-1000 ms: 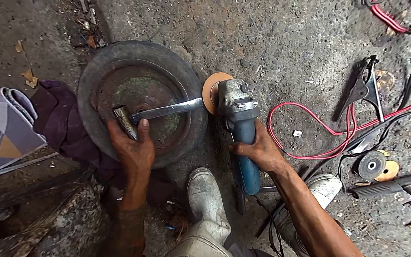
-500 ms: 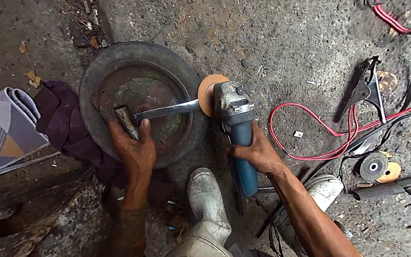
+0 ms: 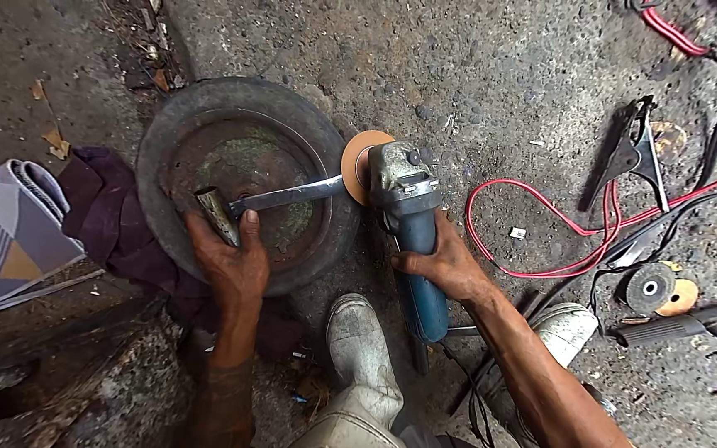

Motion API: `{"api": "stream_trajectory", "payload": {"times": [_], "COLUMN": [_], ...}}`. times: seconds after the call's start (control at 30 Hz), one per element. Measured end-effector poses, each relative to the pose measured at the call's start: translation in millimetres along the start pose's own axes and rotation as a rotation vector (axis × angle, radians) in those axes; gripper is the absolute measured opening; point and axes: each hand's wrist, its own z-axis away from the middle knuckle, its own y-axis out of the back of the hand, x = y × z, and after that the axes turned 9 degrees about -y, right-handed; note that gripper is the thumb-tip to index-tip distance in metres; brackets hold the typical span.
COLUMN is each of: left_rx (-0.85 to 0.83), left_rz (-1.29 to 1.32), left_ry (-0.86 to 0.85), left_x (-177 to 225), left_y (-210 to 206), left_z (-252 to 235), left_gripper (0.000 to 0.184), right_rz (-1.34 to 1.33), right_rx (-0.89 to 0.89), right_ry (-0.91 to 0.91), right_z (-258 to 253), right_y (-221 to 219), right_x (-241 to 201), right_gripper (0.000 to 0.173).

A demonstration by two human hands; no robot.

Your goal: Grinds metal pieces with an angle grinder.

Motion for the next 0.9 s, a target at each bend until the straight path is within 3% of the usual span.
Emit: {"api": "stream_trajectory", "payload": {"times": [0.53, 0.9], "left_rx": [-0.067, -0.093], "left_rz": [-0.047, -0.068], "left_ry": [0.099, 0.192], "left_x": [-1, 2], "left_y": [1, 1], "left_z": [-8, -8], "left_gripper": [0.049, 0.051], "right_rz": [-0.073, 0.057], "right_rx": [0.034, 0.027], "right_ry": [0.0, 0.023], "right_z": [-1, 1], "right_y": [5, -6], "right_x": [9, 5], "right_gripper": [0.07, 0.071]}}
